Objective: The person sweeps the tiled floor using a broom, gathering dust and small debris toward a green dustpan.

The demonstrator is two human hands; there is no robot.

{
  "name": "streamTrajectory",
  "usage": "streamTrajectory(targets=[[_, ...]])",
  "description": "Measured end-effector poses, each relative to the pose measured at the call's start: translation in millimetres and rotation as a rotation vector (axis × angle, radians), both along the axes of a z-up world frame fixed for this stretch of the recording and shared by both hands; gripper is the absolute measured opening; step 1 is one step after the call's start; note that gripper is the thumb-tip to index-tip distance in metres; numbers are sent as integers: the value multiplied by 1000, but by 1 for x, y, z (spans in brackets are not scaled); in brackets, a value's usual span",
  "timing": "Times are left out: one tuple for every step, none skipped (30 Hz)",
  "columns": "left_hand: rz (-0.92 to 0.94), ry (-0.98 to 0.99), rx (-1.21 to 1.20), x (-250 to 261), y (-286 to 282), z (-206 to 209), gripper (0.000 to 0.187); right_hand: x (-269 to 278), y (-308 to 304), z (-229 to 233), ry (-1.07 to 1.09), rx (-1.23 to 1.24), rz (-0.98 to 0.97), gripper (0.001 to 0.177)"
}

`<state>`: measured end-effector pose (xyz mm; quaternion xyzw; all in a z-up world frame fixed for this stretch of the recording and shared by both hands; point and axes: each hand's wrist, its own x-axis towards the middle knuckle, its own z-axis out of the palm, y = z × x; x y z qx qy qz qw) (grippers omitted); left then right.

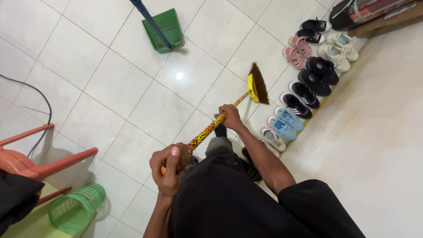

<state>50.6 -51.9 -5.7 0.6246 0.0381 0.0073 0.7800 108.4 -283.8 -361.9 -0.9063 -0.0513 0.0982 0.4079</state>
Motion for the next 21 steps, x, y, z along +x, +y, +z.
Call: streamTrajectory(targets=[[-9, -5, 0, -5, 12, 1, 50, -6, 13, 1, -18, 11, 1, 32], [-12, -20, 24, -10, 24, 2, 50, -14, 25, 3, -19, 8, -5, 32], [-15, -35, 49, -17, 36, 3, 50, -22, 38, 4, -14, 18, -6, 34], [-17, -42, 46, -24, 48, 4, 50, -26, 51, 6, -15, 28, -3, 36], [-25, -52, 64, -31, 61, 6, 49, -33, 65, 7, -23, 26, -5, 36], [-28, -60, 80, -39, 73, 7, 49, -41, 79, 9, -23, 30, -11, 36], [-26, -66, 76, -47, 86, 9, 49, -50, 92, 11, -24, 34, -17, 37], [-24, -70, 91, -56, 99, 11, 48, -57, 107, 12, -31, 34, -11, 37], [-23, -74, 107, -64, 113, 12, 48, -64, 121, 13, -18, 66, -19, 36], [-21, -74, 106, -73, 126, 13, 48, -75, 134, 14, 2, 98, -31, 35], [-24, -89, 90, -80, 138, 14, 48, -85, 146, 14, 2, 97, -29, 35], [-31, -107, 74, -86, 149, 15, 48, -90, 159, 15, 1, 86, -24, 36], [-33, -110, 73, -93, 159, 18, 48, -95, 171, 16, 0, 76, -19, 38], [-32, -101, 83, -100, 168, 21, 47, -101, 182, 18, -4, 73, -26, 38], [-32, -92, 92, -105, 176, 24, 47, -106, 192, 21, -21, 91, -24, 36], [-42, -97, 87, -109, 183, 26, 47, -111, 200, 24, -38, 106, -26, 34], [-58, -113, 78, -112, 190, 27, 46, -114, 207, 27, -42, 100, -36, 34], [-75, -130, 69, -114, 197, 28, 46, -116, 214, 32, -39, 115, -24, 36], [-86, -135, 64, -115, 204, 29, 46, -117, 218, 38, -35, 131, -11, 37], [-96, -138, 46, -117, 210, 29, 46, -117, 221, 45, -40, 129, -18, 37], [-106, -141, 28, -119, 216, 29, 45, -116, 222, 52, 27, 89, -4, 44]])
